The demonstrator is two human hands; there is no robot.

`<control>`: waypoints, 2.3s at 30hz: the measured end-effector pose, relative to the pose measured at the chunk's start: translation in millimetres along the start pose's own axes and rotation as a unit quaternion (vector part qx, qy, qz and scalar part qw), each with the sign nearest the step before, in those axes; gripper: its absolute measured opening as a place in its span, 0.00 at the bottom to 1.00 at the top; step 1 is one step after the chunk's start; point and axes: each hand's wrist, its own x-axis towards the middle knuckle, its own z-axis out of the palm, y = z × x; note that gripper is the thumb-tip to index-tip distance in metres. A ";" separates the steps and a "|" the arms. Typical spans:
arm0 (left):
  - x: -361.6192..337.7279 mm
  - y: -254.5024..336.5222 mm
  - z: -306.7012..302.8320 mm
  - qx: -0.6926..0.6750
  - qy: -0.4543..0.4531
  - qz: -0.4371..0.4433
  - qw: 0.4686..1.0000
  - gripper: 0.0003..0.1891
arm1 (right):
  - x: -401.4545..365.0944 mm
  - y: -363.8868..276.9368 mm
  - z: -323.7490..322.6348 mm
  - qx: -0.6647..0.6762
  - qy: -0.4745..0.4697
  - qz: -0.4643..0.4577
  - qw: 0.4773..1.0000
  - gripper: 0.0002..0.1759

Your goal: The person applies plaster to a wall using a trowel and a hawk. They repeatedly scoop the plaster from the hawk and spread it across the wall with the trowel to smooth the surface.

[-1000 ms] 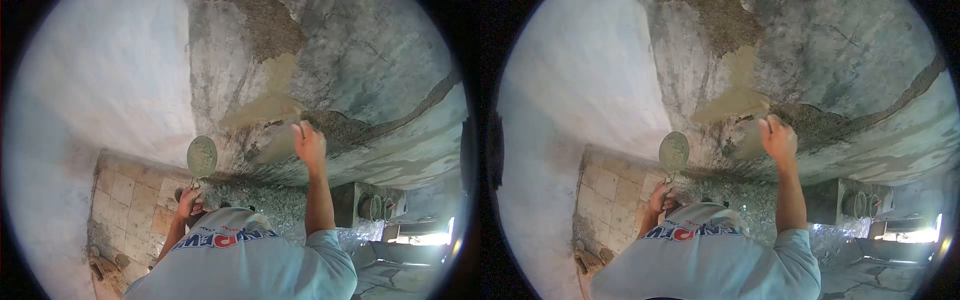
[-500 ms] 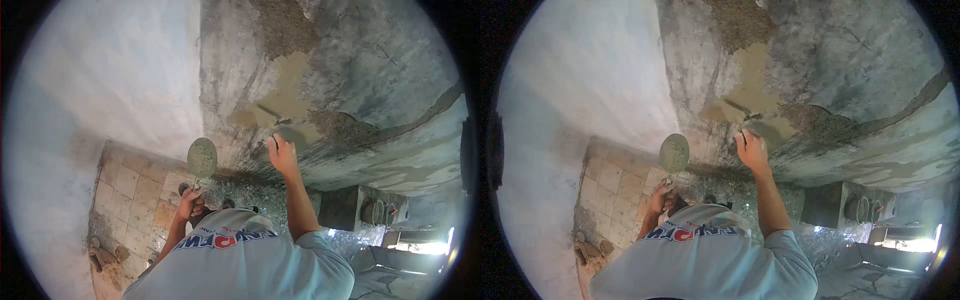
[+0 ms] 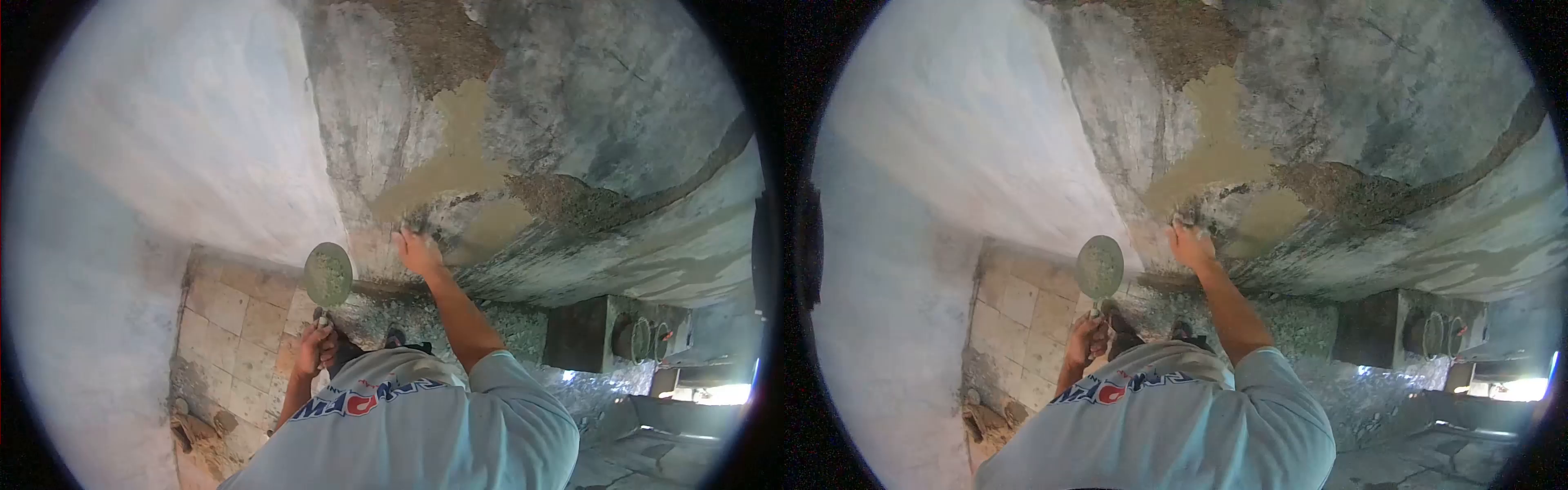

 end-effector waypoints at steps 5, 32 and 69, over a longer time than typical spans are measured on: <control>-1.5 -5.9 -13.5 0.009 -0.024 0.018 1.000 0.10 | -14.8 -9.3 17.9 -0.081 0.002 -0.029 0.996 0.20; 2.3 -6.6 -0.3 -0.025 -0.014 -0.017 0.999 0.05 | -10.3 -1.6 -63.5 -0.002 0.099 0.116 0.988 0.31; 15.1 -22.0 -1.9 -0.017 -0.052 -0.035 0.998 0.05 | -32.0 20.1 -148.3 0.305 0.281 0.014 0.910 0.19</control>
